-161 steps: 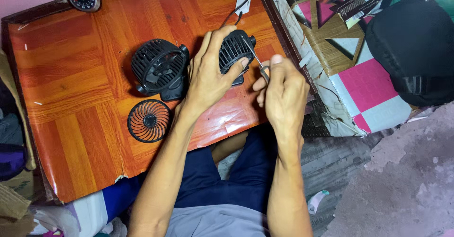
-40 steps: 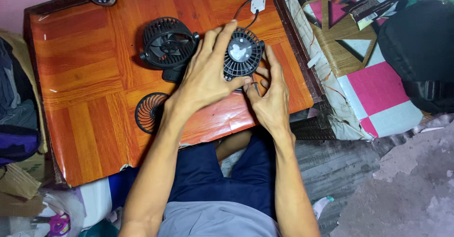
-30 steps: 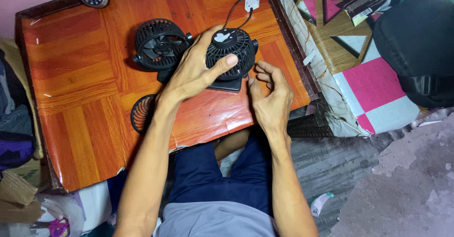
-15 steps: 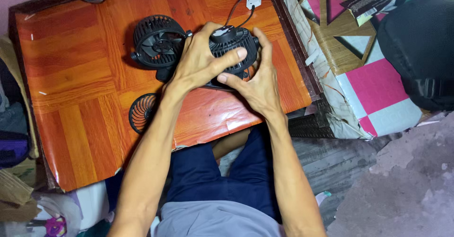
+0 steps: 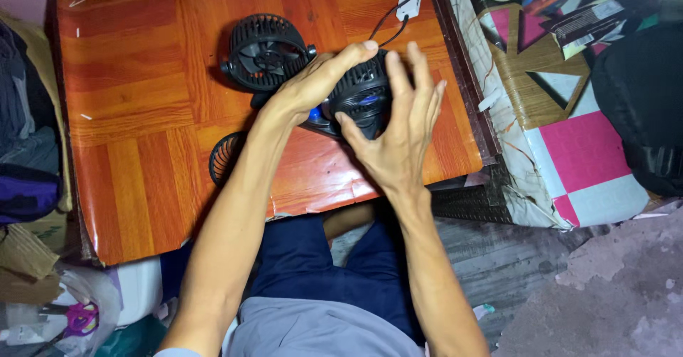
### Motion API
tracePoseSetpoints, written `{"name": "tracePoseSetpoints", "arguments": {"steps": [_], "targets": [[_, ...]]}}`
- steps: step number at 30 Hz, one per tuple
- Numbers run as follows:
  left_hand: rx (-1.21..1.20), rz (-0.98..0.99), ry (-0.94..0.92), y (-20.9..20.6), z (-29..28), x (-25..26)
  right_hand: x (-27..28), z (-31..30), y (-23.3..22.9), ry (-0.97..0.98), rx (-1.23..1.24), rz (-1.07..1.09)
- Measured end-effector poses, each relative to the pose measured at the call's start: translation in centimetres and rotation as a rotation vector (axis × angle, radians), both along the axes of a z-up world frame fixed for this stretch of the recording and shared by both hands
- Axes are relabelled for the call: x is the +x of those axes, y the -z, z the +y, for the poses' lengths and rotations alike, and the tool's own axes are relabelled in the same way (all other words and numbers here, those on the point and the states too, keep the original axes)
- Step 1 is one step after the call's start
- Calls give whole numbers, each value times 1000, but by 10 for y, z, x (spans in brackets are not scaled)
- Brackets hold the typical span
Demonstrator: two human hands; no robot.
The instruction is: The person uses a screwdriver to remove screws and detach the front and rear grilles from two small electric fans on a wooden table. The removed grilles are placed on the table, and the fan bodies remain partially disassembled.
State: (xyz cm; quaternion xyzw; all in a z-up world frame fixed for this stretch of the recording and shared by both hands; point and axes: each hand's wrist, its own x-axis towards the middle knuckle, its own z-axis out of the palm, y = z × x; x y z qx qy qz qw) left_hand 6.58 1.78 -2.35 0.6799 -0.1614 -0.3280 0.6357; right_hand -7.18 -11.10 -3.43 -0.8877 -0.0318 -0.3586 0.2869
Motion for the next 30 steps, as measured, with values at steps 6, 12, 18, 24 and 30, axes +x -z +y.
{"name": "tracePoseSetpoints", "arguments": {"steps": [6, 12, 18, 24, 30], "targets": [[-17, -87, -147, 14, -6, 7, -5, 22, 11, 34, -9, -22], [18, -100, -128, 11, -6, 6, -8, 16, -1, -104, -46, 18], [-113, -36, -178, 12, -8, -3, -6, 10, -22, -80, -106, 78], [-95, 49, -208, 18, -12, 3, -6, 4, -31, -143, -93, 69], [-58, -7, -221, 21, -15, 4, -7, -1, -39, -179, -111, 92]]}}
